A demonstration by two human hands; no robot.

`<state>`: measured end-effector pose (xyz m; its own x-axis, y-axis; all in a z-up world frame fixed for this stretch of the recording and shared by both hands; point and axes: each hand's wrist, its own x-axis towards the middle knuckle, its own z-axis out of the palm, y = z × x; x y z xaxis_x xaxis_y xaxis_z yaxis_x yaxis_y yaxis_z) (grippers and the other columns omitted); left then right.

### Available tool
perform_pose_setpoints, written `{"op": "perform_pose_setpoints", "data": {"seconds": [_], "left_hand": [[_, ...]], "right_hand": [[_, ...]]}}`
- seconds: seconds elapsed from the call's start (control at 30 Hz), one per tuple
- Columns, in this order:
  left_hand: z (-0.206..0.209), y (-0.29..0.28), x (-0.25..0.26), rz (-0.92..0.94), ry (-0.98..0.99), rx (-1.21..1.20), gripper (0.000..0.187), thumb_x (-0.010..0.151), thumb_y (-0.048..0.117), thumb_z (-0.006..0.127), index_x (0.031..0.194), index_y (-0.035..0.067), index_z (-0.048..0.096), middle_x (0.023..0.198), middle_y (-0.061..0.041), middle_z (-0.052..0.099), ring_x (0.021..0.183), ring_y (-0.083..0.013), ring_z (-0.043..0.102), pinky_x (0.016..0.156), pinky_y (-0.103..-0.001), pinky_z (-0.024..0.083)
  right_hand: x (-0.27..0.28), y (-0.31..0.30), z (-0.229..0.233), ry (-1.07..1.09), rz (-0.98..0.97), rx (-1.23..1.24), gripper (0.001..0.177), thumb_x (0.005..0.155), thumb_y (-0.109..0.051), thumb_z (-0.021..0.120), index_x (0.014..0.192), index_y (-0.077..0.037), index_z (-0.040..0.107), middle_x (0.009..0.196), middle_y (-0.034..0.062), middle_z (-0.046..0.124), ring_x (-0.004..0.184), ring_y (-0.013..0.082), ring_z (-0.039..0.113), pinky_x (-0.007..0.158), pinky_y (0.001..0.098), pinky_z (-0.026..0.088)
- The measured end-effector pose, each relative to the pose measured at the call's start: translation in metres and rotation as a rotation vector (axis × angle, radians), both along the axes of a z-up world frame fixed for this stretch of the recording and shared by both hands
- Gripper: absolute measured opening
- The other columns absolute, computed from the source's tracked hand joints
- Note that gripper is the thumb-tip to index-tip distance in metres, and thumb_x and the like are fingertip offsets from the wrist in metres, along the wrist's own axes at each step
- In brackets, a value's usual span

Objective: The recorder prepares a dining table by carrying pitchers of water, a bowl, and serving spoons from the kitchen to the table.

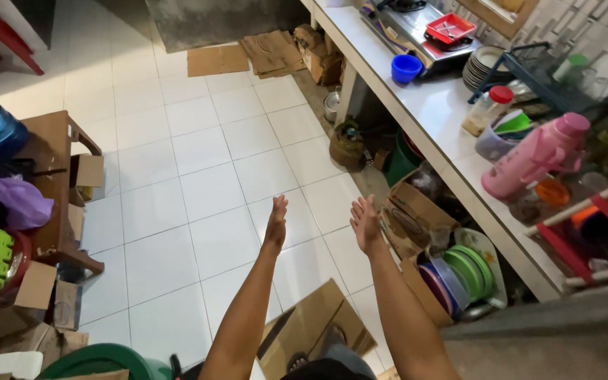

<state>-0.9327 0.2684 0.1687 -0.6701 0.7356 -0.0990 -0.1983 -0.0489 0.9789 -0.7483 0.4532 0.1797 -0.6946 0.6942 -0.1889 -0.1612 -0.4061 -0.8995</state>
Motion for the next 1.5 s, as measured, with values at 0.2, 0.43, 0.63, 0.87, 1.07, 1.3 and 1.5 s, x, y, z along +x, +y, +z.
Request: {"op": "perform_pose_setpoints", "data": {"seconds": [0.2,0.43,0.63,0.87,1.07,1.3,1.5], "left_hand": [[0.014,0.035,-0.043,0.01,0.05,-0.056,0.106,0.087,0.085,0.015,0.164,0.013,0.018,0.17,-0.014,0.022,0.157,-0.0325,0.017,0.125,-0.05,0.013],[0.025,0.128,-0.111,0.021,0.109,-0.055,0.104,0.088,0.084,0.013,0.164,0.013,0.018,0.17,-0.014,0.022,0.157,-0.0319,0.017,0.125,-0.049,0.012],[0.008,0.236,-0.166,-0.016,0.125,-0.003,0.102,0.093,0.081,0.02,0.163,0.008,0.019,0.17,-0.017,0.023,0.158,-0.0326,0.017,0.127,-0.047,0.01],[-0.001,0.298,-0.207,-0.002,0.035,0.025,0.105,0.09,0.082,0.02,0.164,0.008,0.015,0.17,-0.018,0.019,0.158,-0.034,0.014,0.125,-0.047,0.009],[0.009,0.337,-0.251,0.062,-0.016,0.058,0.108,0.088,0.085,0.02,0.164,0.008,0.014,0.17,-0.018,0.019,0.158,-0.0349,0.015,0.126,-0.05,0.009],[0.014,0.391,-0.336,0.072,-0.025,0.014,0.108,0.086,0.086,0.015,0.163,0.01,0.015,0.17,-0.016,0.02,0.158,-0.0334,0.015,0.125,-0.05,0.011],[0.008,0.467,-0.443,0.041,-0.034,0.053,0.105,0.089,0.084,0.018,0.164,0.01,0.017,0.17,-0.016,0.021,0.158,-0.0328,0.016,0.125,-0.049,0.01]], "right_hand": [[-0.051,0.034,0.021,-0.02,0.026,0.067,0.095,0.097,-0.073,0.026,0.163,-0.007,0.012,0.171,0.017,0.014,0.158,0.0313,0.015,0.127,0.0447,0.015],[-0.115,0.118,0.032,0.041,0.033,0.071,0.095,0.096,-0.074,0.027,0.164,-0.009,0.012,0.171,0.0143,0.014,0.158,0.0298,0.015,0.127,0.0444,0.015],[-0.153,0.202,0.042,0.004,0.044,0.104,0.09,0.097,-0.07,0.025,0.164,-0.011,0.012,0.171,0.0113,0.015,0.158,0.0293,0.014,0.127,0.0453,0.015],[-0.204,0.269,0.041,-0.048,0.081,0.087,0.09,0.097,-0.071,0.023,0.164,-0.011,0.014,0.171,0.0111,0.017,0.158,0.0278,0.015,0.126,0.0443,0.011],[-0.253,0.327,0.031,-0.032,0.101,0.048,0.09,0.098,-0.07,0.025,0.164,-0.01,0.014,0.171,0.0134,0.017,0.158,0.0291,0.016,0.127,0.0438,0.013],[-0.342,0.377,0.053,-0.103,0.08,0.067,0.089,0.098,-0.069,0.025,0.164,-0.01,0.014,0.171,0.0126,0.016,0.158,0.0284,0.015,0.127,0.0431,0.014],[-0.438,0.446,0.06,-0.122,0.072,0.084,0.089,0.098,-0.07,0.025,0.164,-0.011,0.015,0.171,0.012,0.018,0.158,0.0265,0.015,0.127,0.0426,0.012]]}}
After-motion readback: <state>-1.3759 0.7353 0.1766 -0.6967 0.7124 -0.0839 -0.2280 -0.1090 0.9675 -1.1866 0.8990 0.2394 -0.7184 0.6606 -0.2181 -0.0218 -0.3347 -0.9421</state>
